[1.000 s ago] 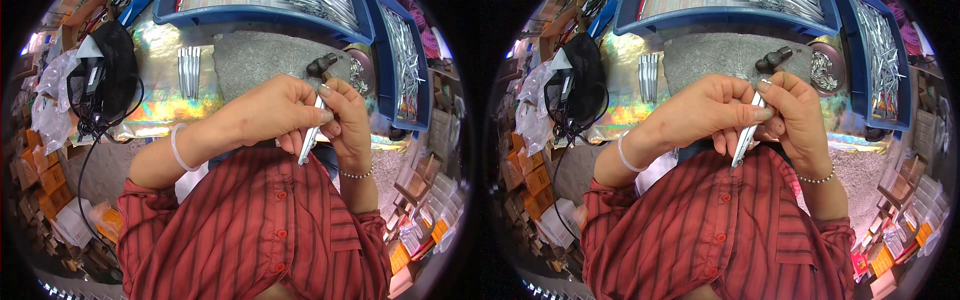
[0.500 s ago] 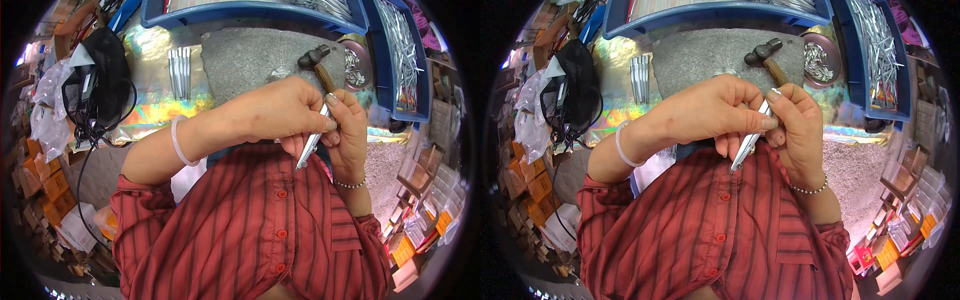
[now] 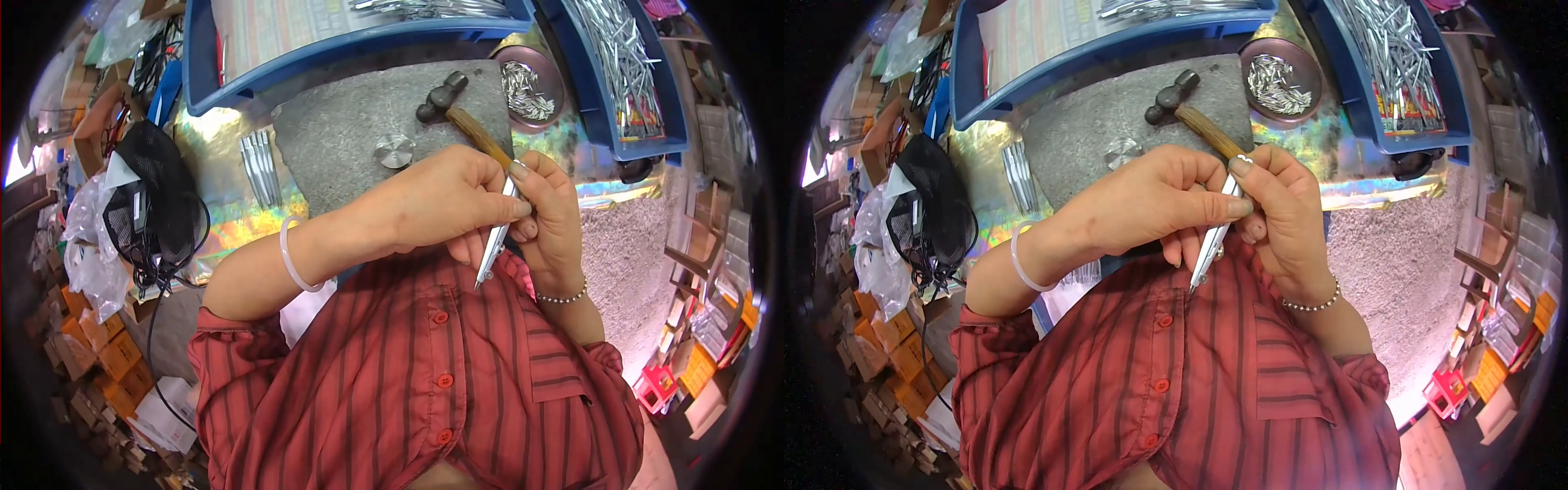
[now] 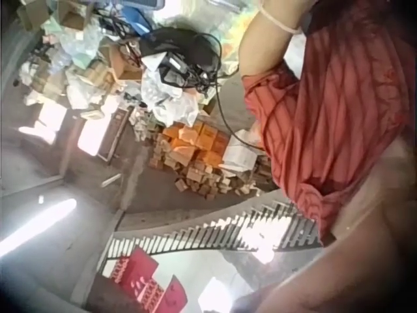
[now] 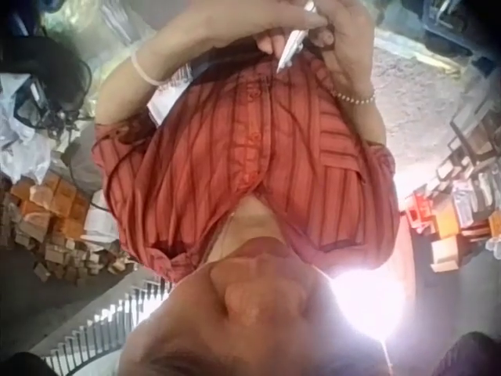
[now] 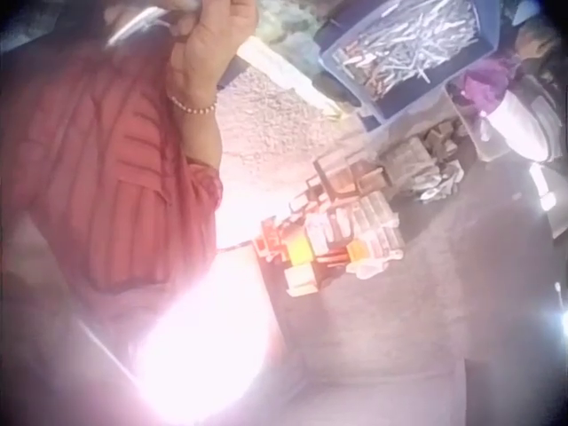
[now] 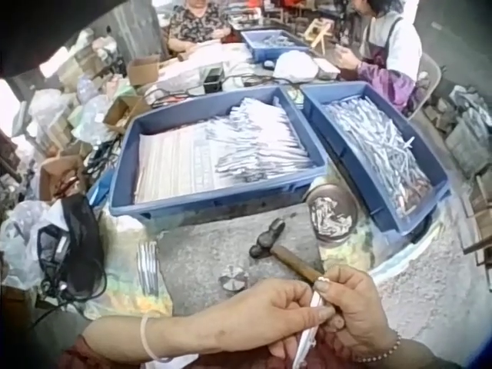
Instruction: Assembling or finishing small metal hardware components using a hammer and punch on a work block.
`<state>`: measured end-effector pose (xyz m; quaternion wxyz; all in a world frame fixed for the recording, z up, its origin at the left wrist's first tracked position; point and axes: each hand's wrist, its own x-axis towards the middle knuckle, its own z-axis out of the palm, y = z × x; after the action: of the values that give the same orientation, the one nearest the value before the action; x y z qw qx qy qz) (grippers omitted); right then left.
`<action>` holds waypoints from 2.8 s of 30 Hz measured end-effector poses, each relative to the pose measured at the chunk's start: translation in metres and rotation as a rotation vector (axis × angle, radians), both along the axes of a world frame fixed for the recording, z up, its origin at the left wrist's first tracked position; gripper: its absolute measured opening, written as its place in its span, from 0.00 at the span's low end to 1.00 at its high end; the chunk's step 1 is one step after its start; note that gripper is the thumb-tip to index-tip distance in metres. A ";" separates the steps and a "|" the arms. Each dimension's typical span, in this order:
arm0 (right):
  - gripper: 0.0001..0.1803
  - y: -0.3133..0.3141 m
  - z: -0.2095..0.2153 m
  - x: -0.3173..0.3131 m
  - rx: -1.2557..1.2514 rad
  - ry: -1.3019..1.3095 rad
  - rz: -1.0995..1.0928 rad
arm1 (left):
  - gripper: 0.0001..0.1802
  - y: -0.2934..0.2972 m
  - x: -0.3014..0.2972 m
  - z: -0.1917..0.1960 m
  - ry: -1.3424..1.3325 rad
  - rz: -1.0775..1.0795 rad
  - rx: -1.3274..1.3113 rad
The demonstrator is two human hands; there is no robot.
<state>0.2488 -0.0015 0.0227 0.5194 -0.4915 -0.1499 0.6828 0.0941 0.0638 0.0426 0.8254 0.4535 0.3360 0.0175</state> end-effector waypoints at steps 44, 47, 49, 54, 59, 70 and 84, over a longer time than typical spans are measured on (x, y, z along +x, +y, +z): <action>0.08 0.051 0.000 0.076 0.385 -1.817 0.148 | 0.08 -0.003 -0.034 0.019 -0.145 0.426 0.192; 0.10 0.065 -0.034 0.078 0.130 -2.025 0.294 | 0.07 -0.019 -0.053 0.019 -0.129 0.553 0.141; 0.14 0.070 -0.044 0.080 0.022 -2.080 0.366 | 0.06 -0.029 -0.064 0.019 -0.117 0.617 0.134; 0.17 0.041 0.024 0.042 0.499 -1.682 0.233 | 0.06 -0.049 -0.090 0.006 -0.188 0.835 0.177; 0.12 0.017 0.122 -0.002 1.485 -1.026 1.121 | 0.08 -0.049 -0.092 -0.011 -0.270 1.114 0.108; 0.18 -0.009 0.149 -0.067 1.187 -1.128 0.613 | 0.07 -0.046 -0.101 -0.016 -0.483 1.363 0.065; 0.19 0.023 0.043 -0.046 0.360 -0.612 0.651 | 0.06 -0.047 -0.082 -0.032 -0.636 1.323 -0.065</action>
<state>0.2029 0.0214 0.0655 0.2875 -0.4996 -0.5576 0.5973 0.0126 0.0164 0.0103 0.7128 0.1044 0.2839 0.6328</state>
